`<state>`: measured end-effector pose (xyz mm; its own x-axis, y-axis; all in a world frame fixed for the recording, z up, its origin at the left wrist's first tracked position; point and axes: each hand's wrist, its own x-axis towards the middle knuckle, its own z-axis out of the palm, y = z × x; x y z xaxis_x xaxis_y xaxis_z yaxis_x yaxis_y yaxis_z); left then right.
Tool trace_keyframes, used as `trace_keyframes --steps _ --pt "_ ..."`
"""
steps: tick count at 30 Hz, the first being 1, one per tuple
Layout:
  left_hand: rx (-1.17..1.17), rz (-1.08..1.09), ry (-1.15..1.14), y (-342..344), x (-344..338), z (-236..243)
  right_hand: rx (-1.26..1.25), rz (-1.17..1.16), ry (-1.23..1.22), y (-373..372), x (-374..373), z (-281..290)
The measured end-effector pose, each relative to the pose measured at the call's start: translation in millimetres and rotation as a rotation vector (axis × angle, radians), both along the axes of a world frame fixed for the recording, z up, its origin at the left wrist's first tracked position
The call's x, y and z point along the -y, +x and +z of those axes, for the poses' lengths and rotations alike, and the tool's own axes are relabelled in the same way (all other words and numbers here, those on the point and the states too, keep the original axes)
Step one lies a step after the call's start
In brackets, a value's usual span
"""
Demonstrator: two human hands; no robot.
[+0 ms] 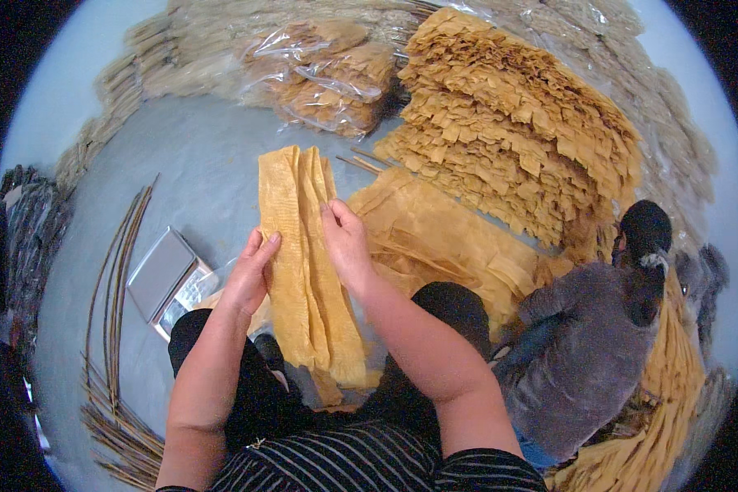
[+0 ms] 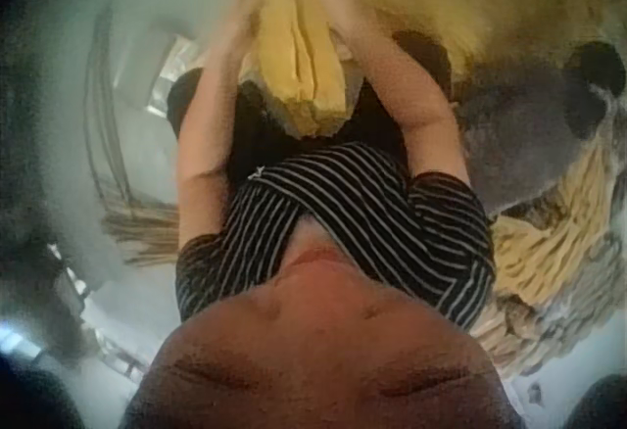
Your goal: The person sits on the floor and folds thin yellow sheets, placing them into clear plastic bags. They repeatedly pick up sheets, fold them, and pack them into bags, with a digital scale and stacks of sheets nearby.
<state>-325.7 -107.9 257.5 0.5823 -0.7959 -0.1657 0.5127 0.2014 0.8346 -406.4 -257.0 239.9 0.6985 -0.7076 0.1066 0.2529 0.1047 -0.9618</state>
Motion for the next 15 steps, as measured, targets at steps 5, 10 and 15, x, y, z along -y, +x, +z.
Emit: trace_keyframes --steps 5,10,15 --pt "0.015 -0.006 -0.018 -9 0 -6 0.068 -0.094 -0.140 3 -13 2" --pt "-0.049 0.005 -0.025 -5 3 -17 -0.050 -0.210 -0.380 3 -16 4" --pt "-0.143 0.049 -0.065 7 -4 -16 0.004 -0.160 -0.261 2 -19 17"
